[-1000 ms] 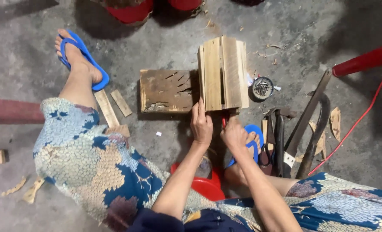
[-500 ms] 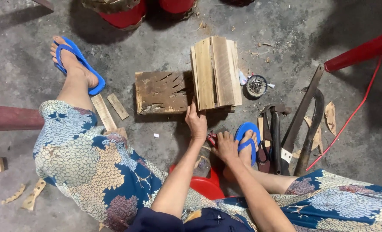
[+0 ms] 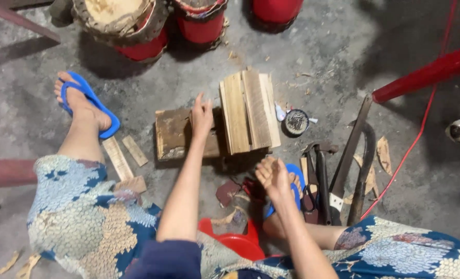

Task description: The person assembles a cylindrical wooden object by inserting nails into pre-drilled holes and bending them with pliers. They repeatedly pick nails from a small container, insert them into the wood, and use pliers to bend the nail heads to secure the pieces together.

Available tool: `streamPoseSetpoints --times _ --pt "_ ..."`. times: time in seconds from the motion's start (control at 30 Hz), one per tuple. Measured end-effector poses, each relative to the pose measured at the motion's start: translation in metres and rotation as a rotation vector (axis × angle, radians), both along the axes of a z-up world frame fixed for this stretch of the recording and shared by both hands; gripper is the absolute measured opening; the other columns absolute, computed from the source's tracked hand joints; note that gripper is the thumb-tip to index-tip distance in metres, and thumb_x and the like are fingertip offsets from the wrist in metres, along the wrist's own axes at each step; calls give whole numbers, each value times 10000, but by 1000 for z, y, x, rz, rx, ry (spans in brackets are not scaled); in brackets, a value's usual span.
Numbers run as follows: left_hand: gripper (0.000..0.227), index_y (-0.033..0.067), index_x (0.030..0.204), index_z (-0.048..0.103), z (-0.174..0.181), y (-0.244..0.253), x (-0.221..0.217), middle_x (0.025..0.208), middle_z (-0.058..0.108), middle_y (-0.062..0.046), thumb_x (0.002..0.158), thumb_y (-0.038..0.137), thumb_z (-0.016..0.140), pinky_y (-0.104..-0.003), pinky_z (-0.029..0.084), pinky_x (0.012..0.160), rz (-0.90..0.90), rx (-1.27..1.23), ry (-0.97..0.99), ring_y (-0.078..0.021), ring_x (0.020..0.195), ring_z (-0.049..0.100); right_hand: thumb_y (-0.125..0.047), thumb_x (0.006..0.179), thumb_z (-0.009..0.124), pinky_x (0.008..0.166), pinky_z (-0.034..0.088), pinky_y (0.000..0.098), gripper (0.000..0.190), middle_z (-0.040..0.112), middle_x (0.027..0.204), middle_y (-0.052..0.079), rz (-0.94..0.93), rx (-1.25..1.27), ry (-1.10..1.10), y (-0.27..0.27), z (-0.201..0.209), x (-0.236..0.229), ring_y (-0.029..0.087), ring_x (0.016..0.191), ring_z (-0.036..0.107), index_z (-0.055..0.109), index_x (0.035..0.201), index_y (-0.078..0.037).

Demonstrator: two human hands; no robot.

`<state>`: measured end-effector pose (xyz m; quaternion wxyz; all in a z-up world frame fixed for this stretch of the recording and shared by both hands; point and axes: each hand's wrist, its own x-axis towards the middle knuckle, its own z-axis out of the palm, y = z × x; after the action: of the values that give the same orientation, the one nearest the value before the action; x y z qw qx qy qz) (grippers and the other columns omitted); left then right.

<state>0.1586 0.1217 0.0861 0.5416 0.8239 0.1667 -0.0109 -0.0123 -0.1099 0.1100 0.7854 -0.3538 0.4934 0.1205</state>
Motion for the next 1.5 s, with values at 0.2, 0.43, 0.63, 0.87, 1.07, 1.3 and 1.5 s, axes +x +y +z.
streamPoseSetpoints --times 0.2,0.43,0.63,0.87,1.07,1.3,1.5 --pt "992 190 1611 380 -65 -34 104 1701 155 -180 923 895 266 -594 -17 1260 -105 -458 521 -415 1566 -44 -632 1006 412 1211 238 618 733 53 1707 228 -76 115 -73 13 60 16 455 1566 94 172 1612 -296" --pt "756 90 1364 593 -58 -24 108 1423 510 -224 932 710 553 -593 430 1102 -120 -644 545 -446 1347 490 -637 993 401 1172 225 697 750 -127 1683 237 -27 45 -109 24 85 38 528 1534 36 119 1631 -362" --pt "530 91 1132 689 -35 -29 98 1008 667 -102 793 489 782 -495 646 779 -83 -672 497 -326 920 711 -676 964 447 1139 142 748 846 -168 1684 204 -117 85 -103 25 83 35 553 1528 30 65 1637 -333" --pt "539 92 1178 704 -3 -17 62 1157 636 -110 771 435 788 -508 592 926 -134 -668 556 -332 1054 671 -736 940 436 1153 166 746 969 -117 1680 246 -108 34 -120 31 100 22 571 1518 52 1 1641 -228" --pt "625 103 1378 627 24 24 25 1324 604 -176 827 370 755 -498 530 986 -52 -932 509 -339 1157 611 -779 916 424 1172 98 717 1066 -133 1673 267 40 -141 -169 35 139 28 545 1526 -15 -24 1648 -146" --pt "671 91 1494 534 89 38 -43 1458 559 -135 889 293 744 -315 593 924 -18 -911 137 -203 1199 610 -596 1012 444 1041 522 474 634 449 1580 84 115 -265 -383 14 92 34 281 1285 563 369 1591 -348" --pt "597 19 1547 439 196 33 -90 868 427 64 971 17 600 -164 550 760 13 -1054 -165 -20 789 520 -554 1028 488 949 595 460 537 592 1468 93 -6 -91 -473 24 93 45 297 1188 665 479 1530 -363"
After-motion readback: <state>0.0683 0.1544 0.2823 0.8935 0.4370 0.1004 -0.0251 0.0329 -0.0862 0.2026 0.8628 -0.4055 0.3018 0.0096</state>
